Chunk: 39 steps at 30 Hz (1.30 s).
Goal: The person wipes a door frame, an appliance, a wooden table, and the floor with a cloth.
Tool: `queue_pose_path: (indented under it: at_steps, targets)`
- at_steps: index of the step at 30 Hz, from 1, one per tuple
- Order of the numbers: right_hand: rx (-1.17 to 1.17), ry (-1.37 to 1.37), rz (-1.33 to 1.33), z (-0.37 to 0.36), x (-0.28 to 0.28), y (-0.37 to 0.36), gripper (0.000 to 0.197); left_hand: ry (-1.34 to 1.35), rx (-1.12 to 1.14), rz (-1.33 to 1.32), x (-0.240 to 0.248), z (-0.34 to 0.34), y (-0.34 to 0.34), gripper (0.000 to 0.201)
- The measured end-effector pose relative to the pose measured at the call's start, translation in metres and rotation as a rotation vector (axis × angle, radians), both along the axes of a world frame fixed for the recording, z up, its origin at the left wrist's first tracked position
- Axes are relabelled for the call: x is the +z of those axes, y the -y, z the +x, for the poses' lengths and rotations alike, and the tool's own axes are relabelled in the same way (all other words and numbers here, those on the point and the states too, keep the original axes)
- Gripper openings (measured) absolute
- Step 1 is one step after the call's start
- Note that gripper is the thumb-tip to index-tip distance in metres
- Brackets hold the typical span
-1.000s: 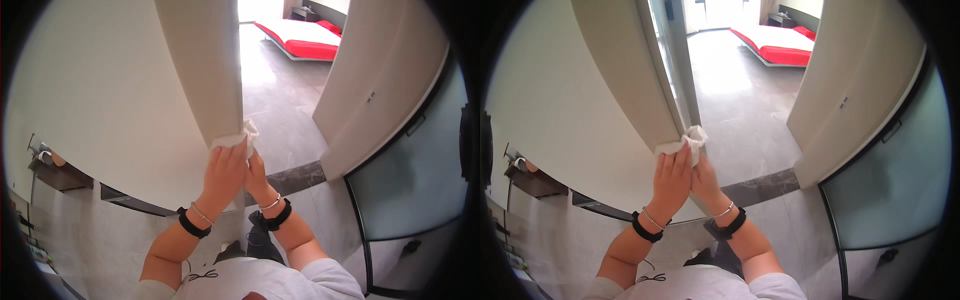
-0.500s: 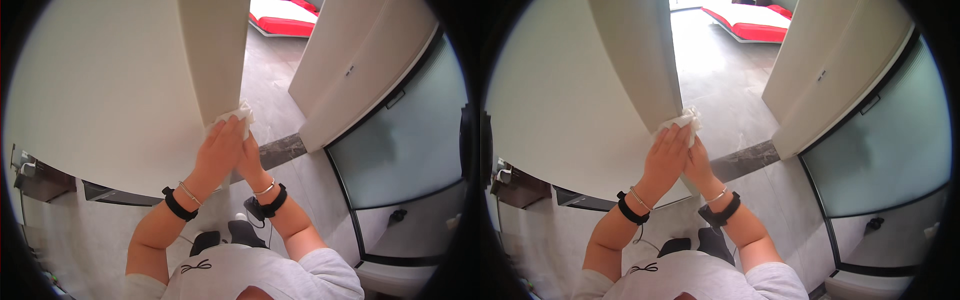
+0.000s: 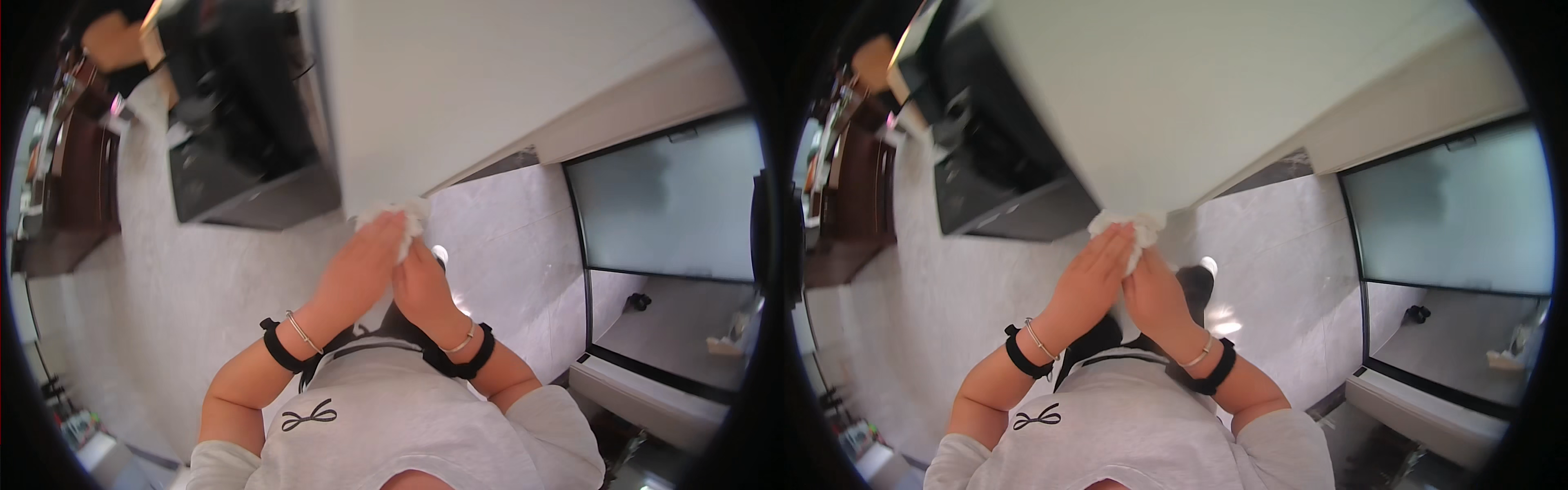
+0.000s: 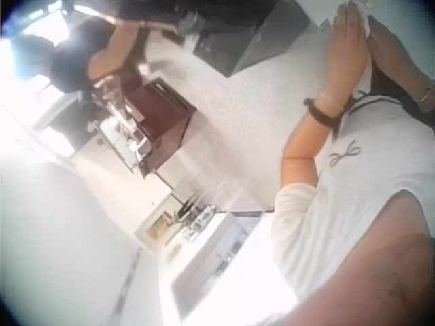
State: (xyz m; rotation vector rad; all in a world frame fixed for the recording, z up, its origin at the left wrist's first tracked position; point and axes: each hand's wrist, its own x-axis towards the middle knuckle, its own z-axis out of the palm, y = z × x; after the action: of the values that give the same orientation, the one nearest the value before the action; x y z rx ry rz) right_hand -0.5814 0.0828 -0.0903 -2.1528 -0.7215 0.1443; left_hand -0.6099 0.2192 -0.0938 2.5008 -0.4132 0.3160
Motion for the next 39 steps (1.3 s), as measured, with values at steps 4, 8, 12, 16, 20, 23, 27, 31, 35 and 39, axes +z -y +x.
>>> queue_pose_path:
  at_steps: [4,8,12,16,20,23,27,31,35,39]
  targets:
    - [0.195,0.041,-0.167,-0.032,-0.053,-0.114,0.044,-0.103,0.261,0.066,-0.046,-0.060,-0.098,0.042]
    - [0.276,0.046,-0.127,-0.040,-0.072,-0.216,0.047,-0.055,0.472,0.068,-0.059,-0.077,-0.185,0.045]
    - [0.253,0.142,-0.133,-0.033,-0.095,-0.281,0.049,-0.074,0.505,0.117,-0.090,-0.068,-0.253,0.048]
    - [0.244,0.222,-0.374,-0.025,-0.101,-0.297,0.046,-0.081,0.451,0.115,-0.103,-0.058,-0.272,0.046]
    - [0.183,0.203,-0.499,-0.031,-0.093,-0.304,0.046,-0.125,0.284,0.081,-0.098,-0.054,-0.299,0.045]
    - [0.135,0.049,-0.520,-0.045,-0.089,-0.301,0.046,-0.140,0.200,0.084,-0.103,-0.073,-0.305,0.045]
    - [-0.049,0.134,-0.519,-0.055,-0.088,-0.315,0.051,-0.056,0.002,-0.008,-0.110,-0.058,-0.324,0.043]
    - [-0.177,0.188,-0.473,-0.065,-0.100,-0.329,0.048,-0.019,-0.162,-0.103,-0.109,-0.047,-0.347,0.038]
    - [-0.318,0.122,-0.371,-0.117,-0.117,-0.347,0.047,-0.002,-0.225,-0.163,-0.121,-0.071,-0.355,0.035]
    - [-0.464,0.186,-0.157,-0.129,-0.136,-0.369,0.046,0.033,-0.296,-0.237,-0.147,-0.073,-0.364,0.045]
